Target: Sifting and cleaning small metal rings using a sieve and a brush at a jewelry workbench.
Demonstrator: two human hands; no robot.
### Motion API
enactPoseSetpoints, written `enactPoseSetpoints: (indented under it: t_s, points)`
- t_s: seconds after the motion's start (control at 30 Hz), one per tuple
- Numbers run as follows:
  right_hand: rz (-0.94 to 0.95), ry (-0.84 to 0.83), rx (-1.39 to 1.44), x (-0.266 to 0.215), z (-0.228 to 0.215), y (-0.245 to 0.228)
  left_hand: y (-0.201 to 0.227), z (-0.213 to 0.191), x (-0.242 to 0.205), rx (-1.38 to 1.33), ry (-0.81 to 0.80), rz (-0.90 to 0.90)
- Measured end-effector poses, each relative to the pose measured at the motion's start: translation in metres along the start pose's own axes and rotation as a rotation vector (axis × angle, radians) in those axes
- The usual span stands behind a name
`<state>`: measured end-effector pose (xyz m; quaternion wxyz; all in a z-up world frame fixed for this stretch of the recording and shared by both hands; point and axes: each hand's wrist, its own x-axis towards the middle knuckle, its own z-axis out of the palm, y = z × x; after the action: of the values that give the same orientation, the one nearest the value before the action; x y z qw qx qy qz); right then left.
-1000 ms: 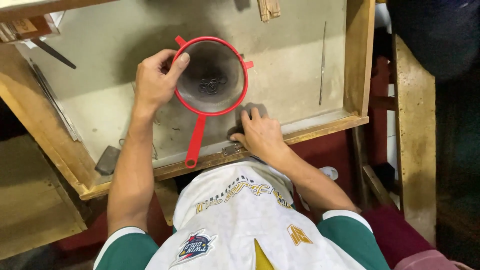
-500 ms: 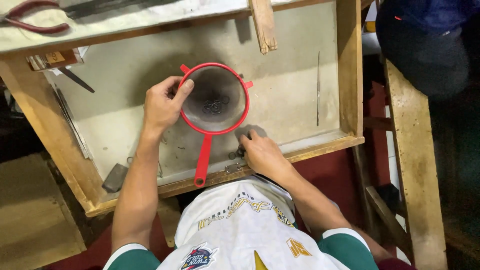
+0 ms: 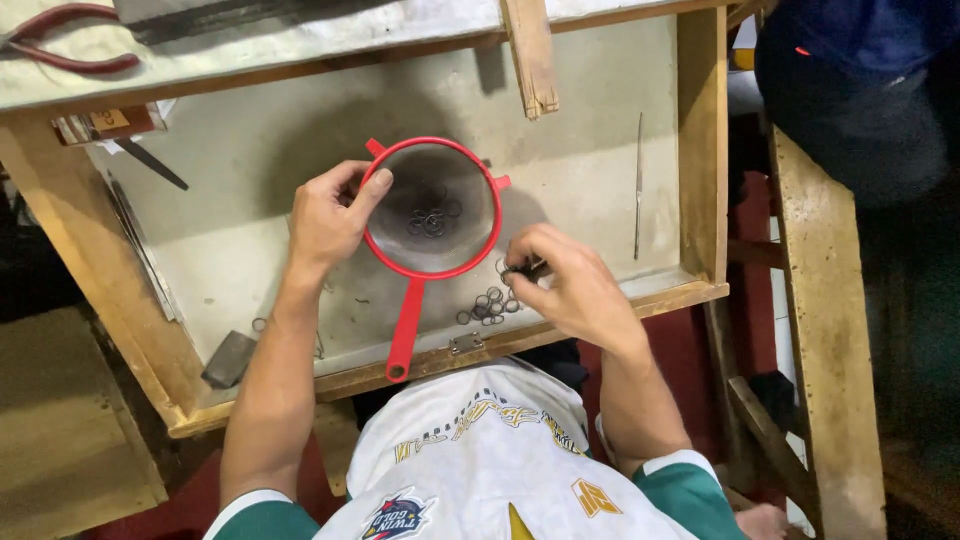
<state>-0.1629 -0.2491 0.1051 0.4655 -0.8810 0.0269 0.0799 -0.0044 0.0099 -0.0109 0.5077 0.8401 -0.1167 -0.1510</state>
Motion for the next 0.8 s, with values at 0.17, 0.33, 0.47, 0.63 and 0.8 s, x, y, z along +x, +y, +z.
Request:
enactPoseSetpoints:
  t_s: [0.17, 0.33, 0.47, 0.63, 0.8]
  points:
    - [-0.219, 0.092, 0.097, 0.021, 0.002, -0.032, -0.007, 0.004, -0.001, 0.031, -0.035, 0.042]
    - [-0.346, 0.06, 0.049, 0.049, 0.009, -0.04, -0.003, 0.002, 0.003, 0.001, -0.038, 0.059]
    - [-0.445, 0.066, -0.131, 0.065, 0.031, -0.016, -0.014, 0.006, 0.004, 0.005, -0.053, 0.084]
    - [-0.635, 0.009, -0.279, 0.077, 0.042, -0.001, 0.02, -0.001, -0.004, 0.026, -0.104, 0.055]
    - [-0.582, -0.021, -0.116, 0.047, 0.021, -0.025, 0.011, -0.004, -0.001, 0.069, -0.067, 0.072]
